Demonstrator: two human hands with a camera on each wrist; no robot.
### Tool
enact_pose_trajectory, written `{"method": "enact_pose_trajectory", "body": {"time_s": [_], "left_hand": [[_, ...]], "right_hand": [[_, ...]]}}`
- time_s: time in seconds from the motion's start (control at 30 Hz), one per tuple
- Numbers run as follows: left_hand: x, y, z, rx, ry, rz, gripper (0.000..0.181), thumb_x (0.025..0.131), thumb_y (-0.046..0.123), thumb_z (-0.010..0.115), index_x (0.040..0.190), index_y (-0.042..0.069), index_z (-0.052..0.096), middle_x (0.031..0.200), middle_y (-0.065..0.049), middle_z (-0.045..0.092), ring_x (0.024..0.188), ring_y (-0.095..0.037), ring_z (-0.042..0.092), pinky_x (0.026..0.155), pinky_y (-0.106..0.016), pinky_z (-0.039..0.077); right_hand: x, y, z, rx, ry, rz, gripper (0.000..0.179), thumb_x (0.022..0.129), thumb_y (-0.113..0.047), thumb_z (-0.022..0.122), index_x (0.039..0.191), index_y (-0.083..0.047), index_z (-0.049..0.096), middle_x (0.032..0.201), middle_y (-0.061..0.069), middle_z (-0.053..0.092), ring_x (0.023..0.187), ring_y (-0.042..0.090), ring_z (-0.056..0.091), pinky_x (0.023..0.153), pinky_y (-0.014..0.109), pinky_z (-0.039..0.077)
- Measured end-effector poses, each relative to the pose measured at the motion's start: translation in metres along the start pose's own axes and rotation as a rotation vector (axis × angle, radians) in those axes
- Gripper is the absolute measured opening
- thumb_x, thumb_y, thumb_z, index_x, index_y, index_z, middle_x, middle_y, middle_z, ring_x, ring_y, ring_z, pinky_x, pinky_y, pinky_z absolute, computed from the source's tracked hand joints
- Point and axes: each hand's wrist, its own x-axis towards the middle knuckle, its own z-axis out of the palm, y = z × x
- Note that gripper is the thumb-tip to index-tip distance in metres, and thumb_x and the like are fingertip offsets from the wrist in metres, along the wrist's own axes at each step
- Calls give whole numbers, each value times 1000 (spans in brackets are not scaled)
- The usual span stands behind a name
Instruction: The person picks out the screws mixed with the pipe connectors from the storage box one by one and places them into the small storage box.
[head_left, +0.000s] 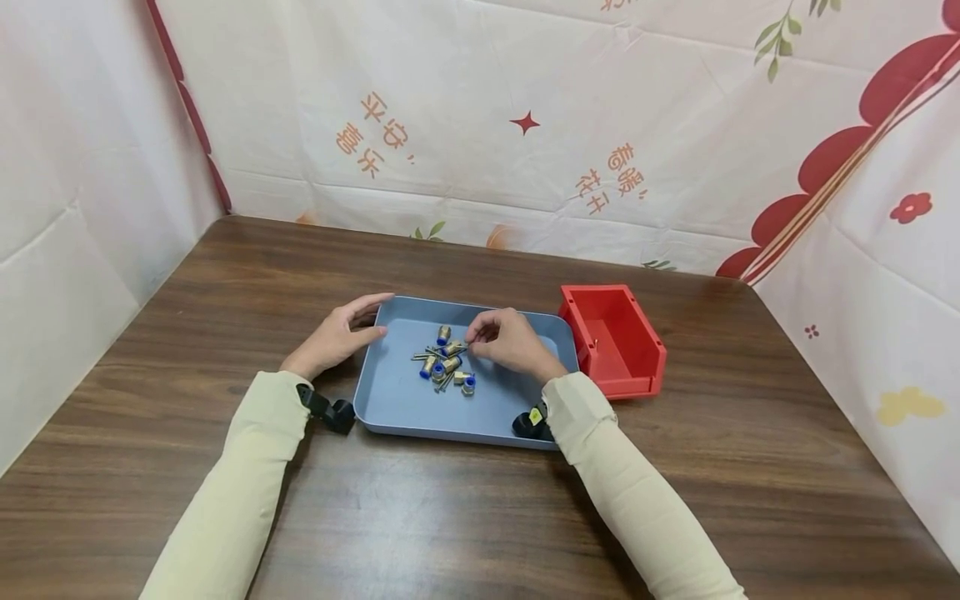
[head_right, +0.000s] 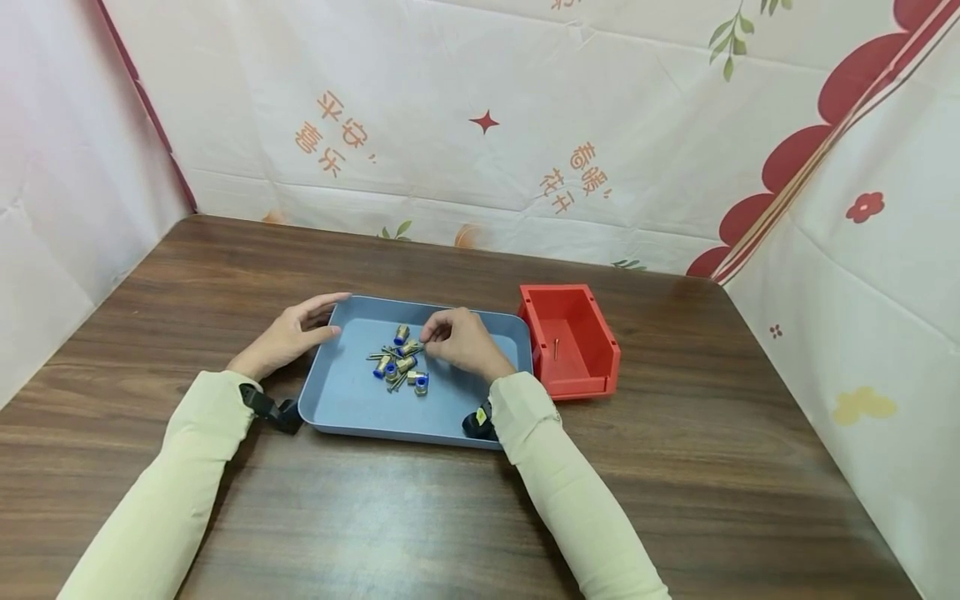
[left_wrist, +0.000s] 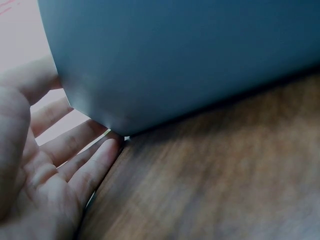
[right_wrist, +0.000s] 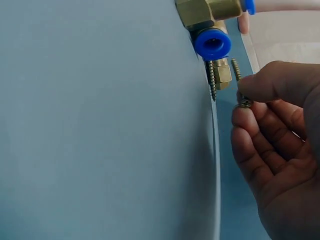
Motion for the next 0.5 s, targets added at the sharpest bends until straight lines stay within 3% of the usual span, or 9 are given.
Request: {"method": "enact_pose_trajectory", "body": {"time_s": [0.5], "left_hand": [[0, 1, 0, 3, -4, 8, 55, 96, 10, 54, 147, 4, 34, 151, -21, 33, 136, -40, 34, 109, -55, 31]], "right_hand": [[-6, -12, -13, 12, 32, 23, 9, 82, -2, 70, 90, 0, 71, 86, 10, 69, 76, 18, 57, 71, 23, 50]]}}
